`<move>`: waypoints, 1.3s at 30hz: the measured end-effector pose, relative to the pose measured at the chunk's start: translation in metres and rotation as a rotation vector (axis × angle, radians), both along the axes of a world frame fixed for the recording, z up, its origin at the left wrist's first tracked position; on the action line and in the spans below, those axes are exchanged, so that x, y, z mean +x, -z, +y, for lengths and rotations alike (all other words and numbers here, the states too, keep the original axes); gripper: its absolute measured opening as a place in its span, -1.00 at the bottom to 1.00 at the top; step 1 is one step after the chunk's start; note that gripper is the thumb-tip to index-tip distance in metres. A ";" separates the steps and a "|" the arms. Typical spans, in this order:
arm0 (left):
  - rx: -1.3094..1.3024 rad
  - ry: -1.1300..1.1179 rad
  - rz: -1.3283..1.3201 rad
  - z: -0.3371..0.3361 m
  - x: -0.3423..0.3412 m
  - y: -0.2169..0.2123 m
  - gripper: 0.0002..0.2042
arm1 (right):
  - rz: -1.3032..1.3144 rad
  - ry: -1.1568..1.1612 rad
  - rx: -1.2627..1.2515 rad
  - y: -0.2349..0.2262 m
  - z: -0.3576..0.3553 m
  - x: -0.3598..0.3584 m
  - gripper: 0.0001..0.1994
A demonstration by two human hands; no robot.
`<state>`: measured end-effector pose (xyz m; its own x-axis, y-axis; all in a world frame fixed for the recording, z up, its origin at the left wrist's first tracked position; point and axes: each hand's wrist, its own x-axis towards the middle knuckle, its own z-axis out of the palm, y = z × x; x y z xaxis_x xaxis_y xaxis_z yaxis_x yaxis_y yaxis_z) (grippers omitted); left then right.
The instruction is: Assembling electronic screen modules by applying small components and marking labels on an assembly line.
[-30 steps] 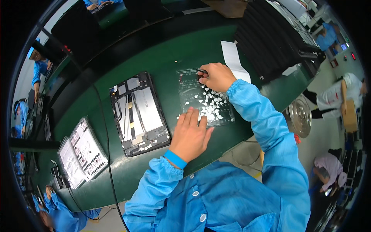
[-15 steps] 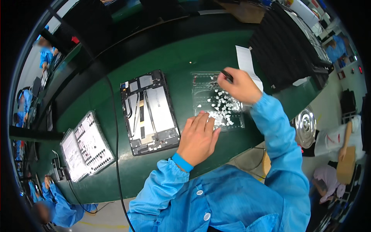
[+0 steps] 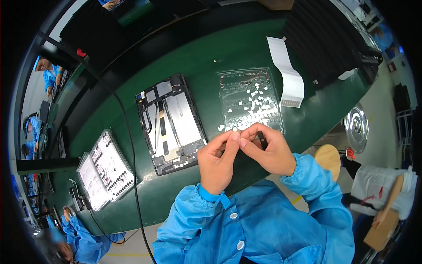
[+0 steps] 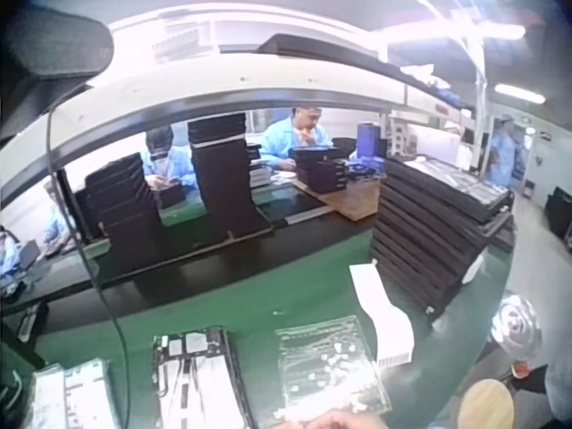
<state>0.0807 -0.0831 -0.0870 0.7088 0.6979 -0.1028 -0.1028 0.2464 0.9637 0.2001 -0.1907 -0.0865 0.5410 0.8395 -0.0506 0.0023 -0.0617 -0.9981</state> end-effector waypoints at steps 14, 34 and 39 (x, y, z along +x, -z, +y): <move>0.510 0.172 0.263 0.006 0.001 -0.018 -0.82 | -1.229 -0.070 0.184 -0.019 0.002 0.034 -0.72; 1.106 -0.129 0.456 0.132 -0.031 -0.035 -0.95 | -0.451 -0.400 -0.268 -0.047 0.133 0.073 -0.81; 1.275 -0.078 0.333 0.152 -0.012 -0.029 -0.92 | -0.048 -0.559 -0.294 -0.032 0.181 0.078 -0.66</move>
